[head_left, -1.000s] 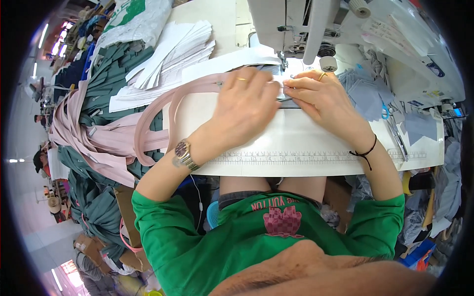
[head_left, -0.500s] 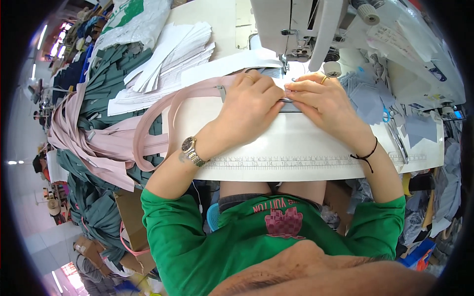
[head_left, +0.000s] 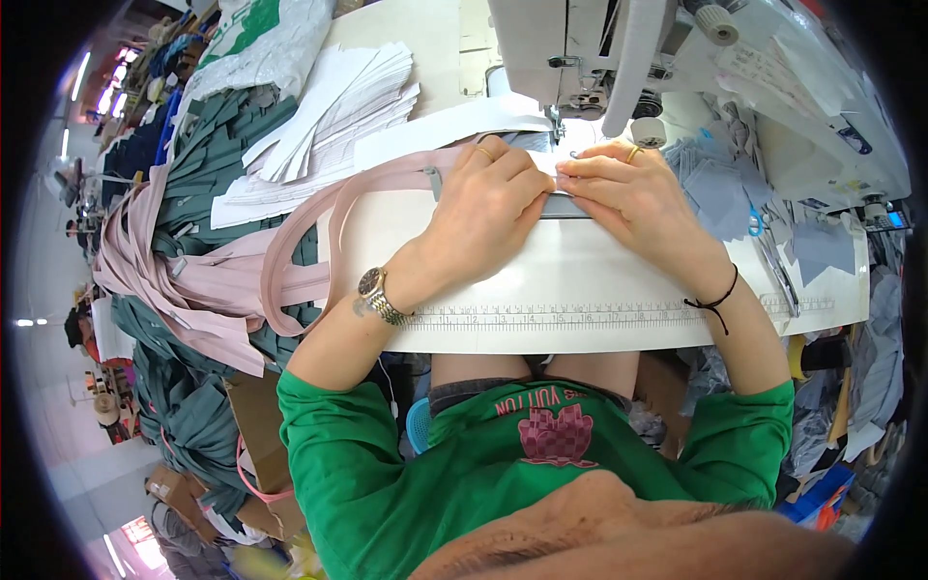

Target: Sewing fabric straps using an industrial sewing machine.

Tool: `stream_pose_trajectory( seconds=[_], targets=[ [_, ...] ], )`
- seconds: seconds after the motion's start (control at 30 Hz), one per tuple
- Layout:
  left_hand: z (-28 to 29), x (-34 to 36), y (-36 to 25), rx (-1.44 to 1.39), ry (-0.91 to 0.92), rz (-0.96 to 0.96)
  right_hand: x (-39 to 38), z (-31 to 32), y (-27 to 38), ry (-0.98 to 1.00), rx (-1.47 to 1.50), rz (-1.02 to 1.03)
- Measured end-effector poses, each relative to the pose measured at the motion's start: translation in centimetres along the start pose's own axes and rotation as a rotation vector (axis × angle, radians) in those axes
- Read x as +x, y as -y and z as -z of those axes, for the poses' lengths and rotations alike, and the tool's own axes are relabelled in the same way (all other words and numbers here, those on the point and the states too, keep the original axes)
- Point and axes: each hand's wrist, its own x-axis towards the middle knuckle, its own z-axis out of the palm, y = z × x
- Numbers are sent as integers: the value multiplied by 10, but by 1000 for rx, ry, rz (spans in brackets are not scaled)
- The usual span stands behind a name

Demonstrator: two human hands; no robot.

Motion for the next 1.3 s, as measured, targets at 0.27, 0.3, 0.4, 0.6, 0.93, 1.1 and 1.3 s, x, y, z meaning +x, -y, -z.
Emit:
stream_pose_trajectory(
  seconds=[0.27,0.3,0.4,0.6,0.93,1.1,1.3],
  targets=[
    [22,11,6,263,-76,-233,-2,2,2,48,-71,14],
    [27,16,9,401,-92,-338,-3,2,3,45,-69,16],
    [26,16,16,506,117,-453,-2,5,3,50,-53,11],
    [11,14,17,488,78,-467,-4,4,1,73,-44,10],
    [9,14,21,360,44,-422,4,10,12,118,-9,-45],
    [4,9,20,416,19,-355,1,8,11,60,-63,51],
    [67,-11,39,313,45,125,1,12,15,66,-112,47]
  ],
)
